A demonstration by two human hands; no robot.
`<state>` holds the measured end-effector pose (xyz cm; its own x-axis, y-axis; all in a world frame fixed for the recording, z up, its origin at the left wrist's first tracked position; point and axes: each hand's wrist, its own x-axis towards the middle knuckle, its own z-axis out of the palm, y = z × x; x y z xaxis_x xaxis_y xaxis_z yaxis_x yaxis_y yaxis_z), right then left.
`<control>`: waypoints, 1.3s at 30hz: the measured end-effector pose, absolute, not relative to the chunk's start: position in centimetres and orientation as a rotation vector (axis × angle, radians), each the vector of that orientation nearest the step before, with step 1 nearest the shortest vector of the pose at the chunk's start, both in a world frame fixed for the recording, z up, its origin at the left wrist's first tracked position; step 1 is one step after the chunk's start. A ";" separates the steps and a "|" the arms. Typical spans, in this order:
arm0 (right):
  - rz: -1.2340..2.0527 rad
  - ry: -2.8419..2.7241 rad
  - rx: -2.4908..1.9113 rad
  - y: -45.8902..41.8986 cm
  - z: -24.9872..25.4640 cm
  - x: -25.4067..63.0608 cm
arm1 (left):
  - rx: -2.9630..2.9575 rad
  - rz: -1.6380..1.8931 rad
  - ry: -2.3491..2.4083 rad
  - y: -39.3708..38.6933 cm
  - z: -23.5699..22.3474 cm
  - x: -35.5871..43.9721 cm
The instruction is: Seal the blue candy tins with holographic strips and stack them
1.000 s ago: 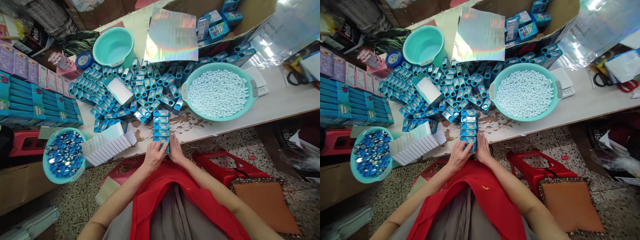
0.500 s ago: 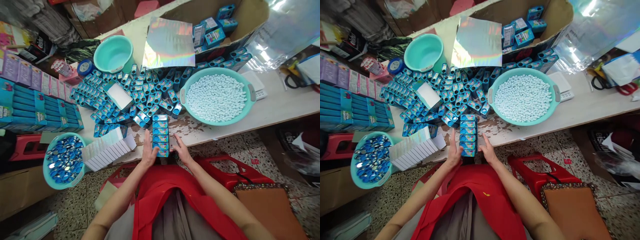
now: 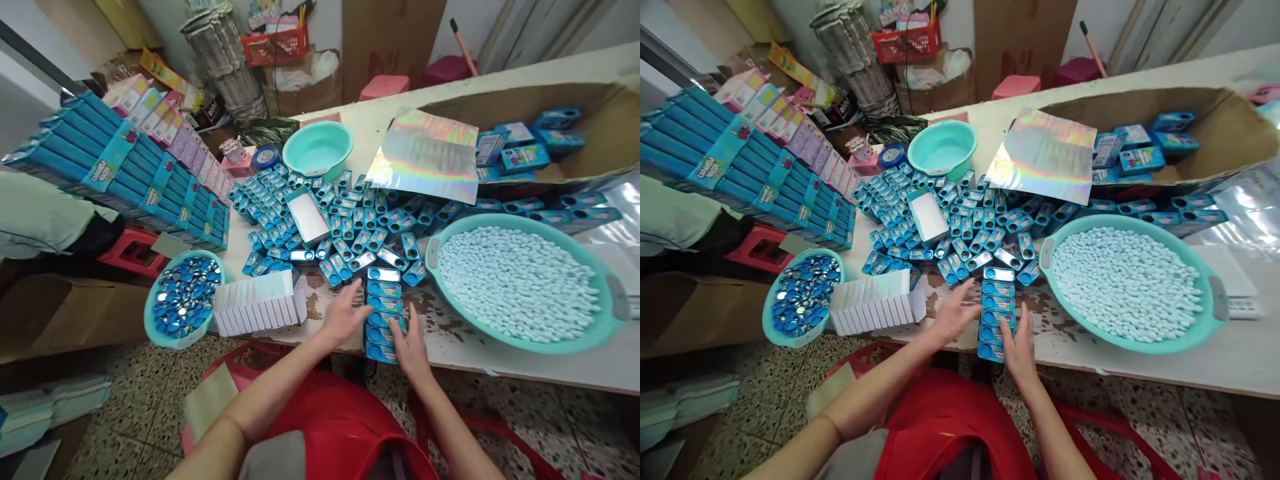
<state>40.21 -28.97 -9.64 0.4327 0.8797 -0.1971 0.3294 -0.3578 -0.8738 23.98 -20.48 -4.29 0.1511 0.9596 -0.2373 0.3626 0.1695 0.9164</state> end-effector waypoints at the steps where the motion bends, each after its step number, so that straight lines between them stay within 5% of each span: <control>1: 0.702 -1.105 -1.904 -29.1 -9.0 39.8 | 1.657 0.704 1.444 -18.4 -3.3 22.6; 6: 0.250 -1.416 -1.724 -27.1 -5.3 36.4 | 2.352 0.296 1.866 -6.8 -0.9 17.3; 9: 0.336 -1.392 -1.661 -23.5 -3.8 34.4 | 2.486 0.060 1.712 -4.4 -1.3 16.9; 17: 0.674 -1.095 -2.140 -10.4 -5.2 32.0 | 2.710 0.230 0.992 -9.0 -2.1 15.5; 22: 0.544 -1.198 -2.212 -9.6 -7.5 32.0 | 2.322 0.391 1.728 -4.1 -1.0 3.2; 27: 0.108 -1.249 -2.152 -11.7 -6.0 30.6 | 2.052 0.065 1.656 0.0 -3.1 -6.5; 30: -0.161 -1.389 -1.929 -12.1 -3.8 27.6 | 1.766 0.204 1.592 0.2 -4.7 -6.3; 35: 0.200 -1.760 -1.568 -9.9 -3.4 19.6 | 1.293 0.394 1.895 0.0 -5.3 -0.8; 39: 0.334 -1.865 -1.737 -7.6 -6.0 15.1 | 1.254 0.315 2.103 0.1 -5.4 2.4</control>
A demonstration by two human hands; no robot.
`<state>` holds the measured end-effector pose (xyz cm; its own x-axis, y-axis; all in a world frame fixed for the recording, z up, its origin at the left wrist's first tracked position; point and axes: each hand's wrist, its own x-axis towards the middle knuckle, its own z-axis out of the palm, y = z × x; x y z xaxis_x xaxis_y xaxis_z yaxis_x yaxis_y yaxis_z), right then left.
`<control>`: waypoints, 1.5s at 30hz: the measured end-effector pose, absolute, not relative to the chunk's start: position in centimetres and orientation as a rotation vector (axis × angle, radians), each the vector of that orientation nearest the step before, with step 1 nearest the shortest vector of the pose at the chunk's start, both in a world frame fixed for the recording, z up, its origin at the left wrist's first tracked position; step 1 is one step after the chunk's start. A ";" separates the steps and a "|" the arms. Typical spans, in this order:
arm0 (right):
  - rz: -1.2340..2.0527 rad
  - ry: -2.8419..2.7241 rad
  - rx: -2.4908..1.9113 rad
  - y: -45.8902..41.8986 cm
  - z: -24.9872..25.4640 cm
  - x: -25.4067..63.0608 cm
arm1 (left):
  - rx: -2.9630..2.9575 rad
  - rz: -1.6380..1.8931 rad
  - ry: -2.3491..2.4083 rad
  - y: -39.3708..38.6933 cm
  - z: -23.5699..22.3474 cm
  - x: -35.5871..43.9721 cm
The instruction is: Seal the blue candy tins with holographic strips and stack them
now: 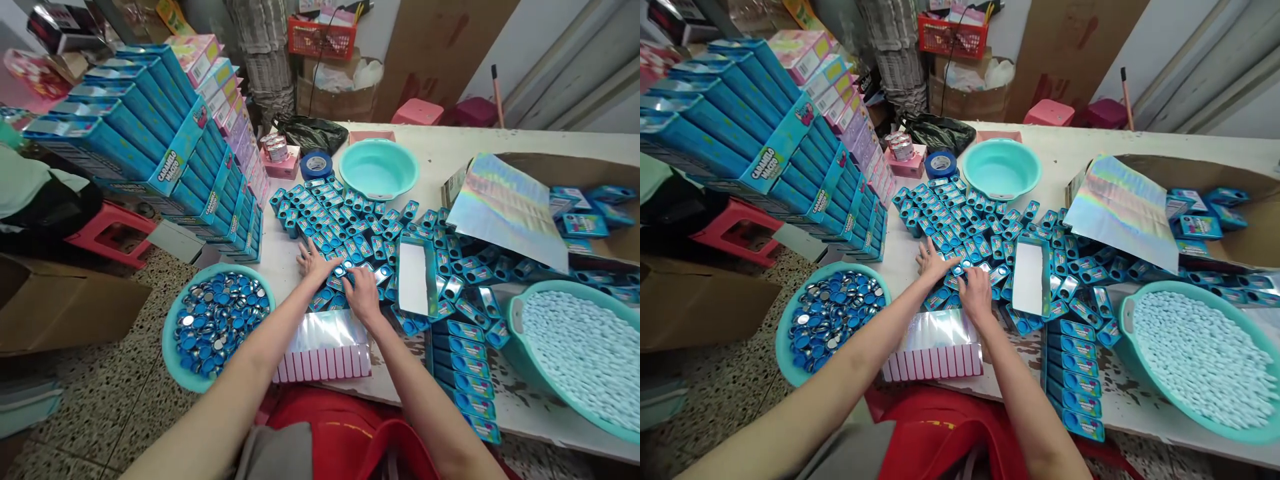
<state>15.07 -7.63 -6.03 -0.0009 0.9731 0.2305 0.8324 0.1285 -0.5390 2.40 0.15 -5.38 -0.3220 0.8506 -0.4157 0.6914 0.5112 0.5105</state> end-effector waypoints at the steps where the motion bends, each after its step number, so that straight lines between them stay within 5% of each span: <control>1: 0.341 -1.883 -1.801 -7.5 -6.6 14.5 | 1.274 0.284 2.110 0.2 -5.4 2.6; 15: 0.407 -2.075 -1.949 -8.2 -6.2 13.4 | 1.608 0.263 1.763 3.4 -5.4 -2.0; 35: 0.278 -1.997 -1.552 -9.9 -2.6 19.8 | 1.719 -0.131 2.193 1.2 -4.7 -1.9; 41: -0.020 -1.495 -2.076 -11.3 -2.6 28.4 | 1.757 -0.140 2.205 2.1 -4.7 -2.1; 45: 0.335 -1.454 -2.310 -11.5 -5.1 31.3 | 1.804 -0.133 2.282 0.8 -0.6 -3.0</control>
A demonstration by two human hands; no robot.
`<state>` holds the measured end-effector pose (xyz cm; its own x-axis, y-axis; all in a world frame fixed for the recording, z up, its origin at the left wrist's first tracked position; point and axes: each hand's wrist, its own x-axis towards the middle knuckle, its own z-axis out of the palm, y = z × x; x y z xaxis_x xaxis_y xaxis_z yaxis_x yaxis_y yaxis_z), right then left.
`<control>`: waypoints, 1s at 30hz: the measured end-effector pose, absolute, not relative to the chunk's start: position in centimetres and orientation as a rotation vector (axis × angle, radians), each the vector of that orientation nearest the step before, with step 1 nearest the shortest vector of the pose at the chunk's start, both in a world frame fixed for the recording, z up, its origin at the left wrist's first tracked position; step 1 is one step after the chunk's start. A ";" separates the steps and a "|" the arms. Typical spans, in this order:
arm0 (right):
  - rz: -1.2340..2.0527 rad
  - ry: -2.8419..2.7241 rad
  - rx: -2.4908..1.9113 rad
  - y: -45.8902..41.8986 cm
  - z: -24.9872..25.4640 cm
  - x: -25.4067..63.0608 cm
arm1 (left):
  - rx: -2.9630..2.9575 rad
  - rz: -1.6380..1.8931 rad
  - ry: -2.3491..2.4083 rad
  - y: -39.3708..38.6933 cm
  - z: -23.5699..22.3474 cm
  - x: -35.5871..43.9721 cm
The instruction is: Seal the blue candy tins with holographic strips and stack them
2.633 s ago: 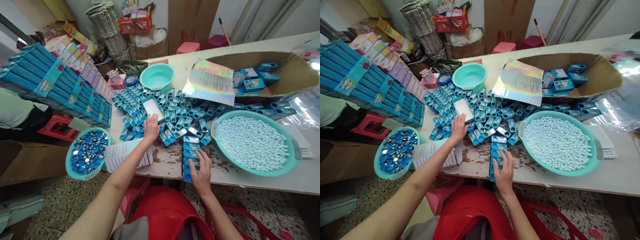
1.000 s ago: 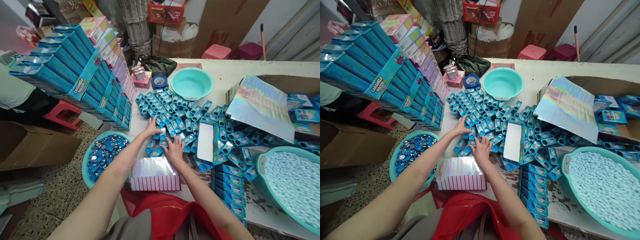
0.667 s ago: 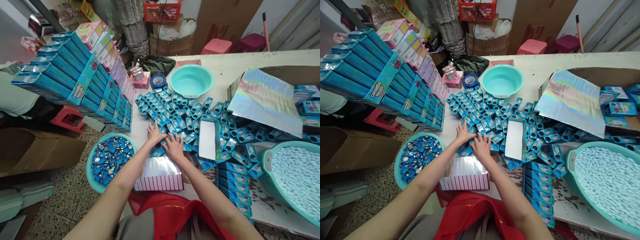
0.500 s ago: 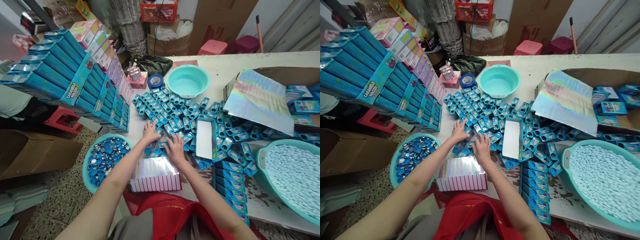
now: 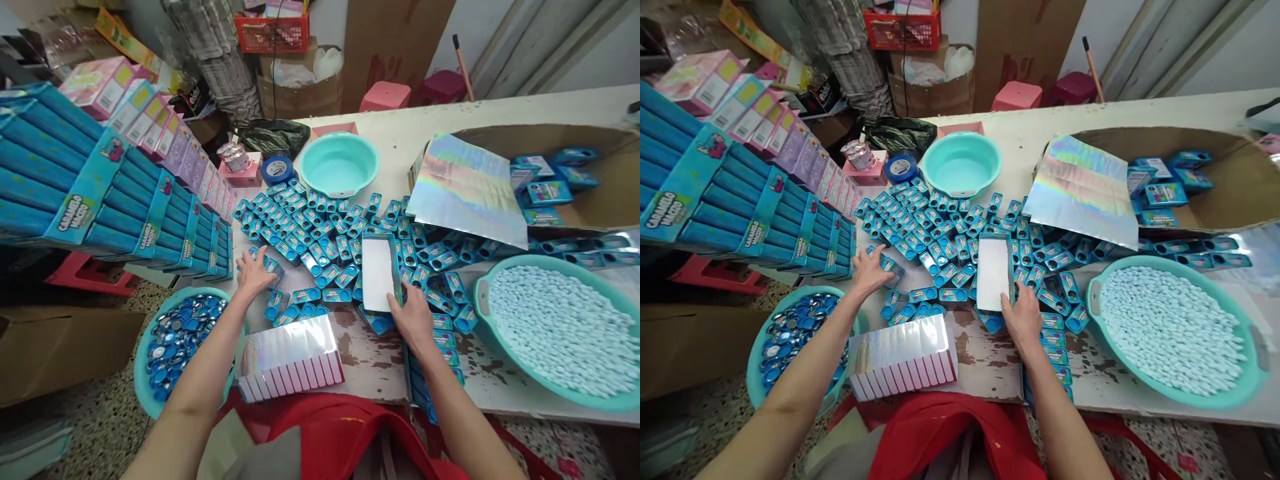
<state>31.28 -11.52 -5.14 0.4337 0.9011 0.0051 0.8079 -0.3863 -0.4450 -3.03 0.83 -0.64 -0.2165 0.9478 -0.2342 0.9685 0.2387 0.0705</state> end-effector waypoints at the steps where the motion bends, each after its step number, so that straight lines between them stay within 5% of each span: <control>1: 0.414 -1.451 -2.323 -11.6 -5.6 31.5 | 1.841 -0.084 2.302 0.5 1.0 -3.1; 7: 0.456 -1.406 -2.301 -11.4 -6.0 31.2 | 2.130 0.268 1.567 1.4 8.8 3.6; 13: 0.419 -1.457 -2.236 -11.8 -6.2 32.0 | 2.287 0.020 0.842 3.6 5.6 18.0; 25: 0.409 -1.511 -2.284 -12.6 -7.1 32.1 | 2.454 0.342 1.040 4.2 2.4 19.5; 30: 0.444 -1.433 -2.365 -12.8 -6.9 31.7 | 1.720 0.680 1.950 5.4 1.3 7.9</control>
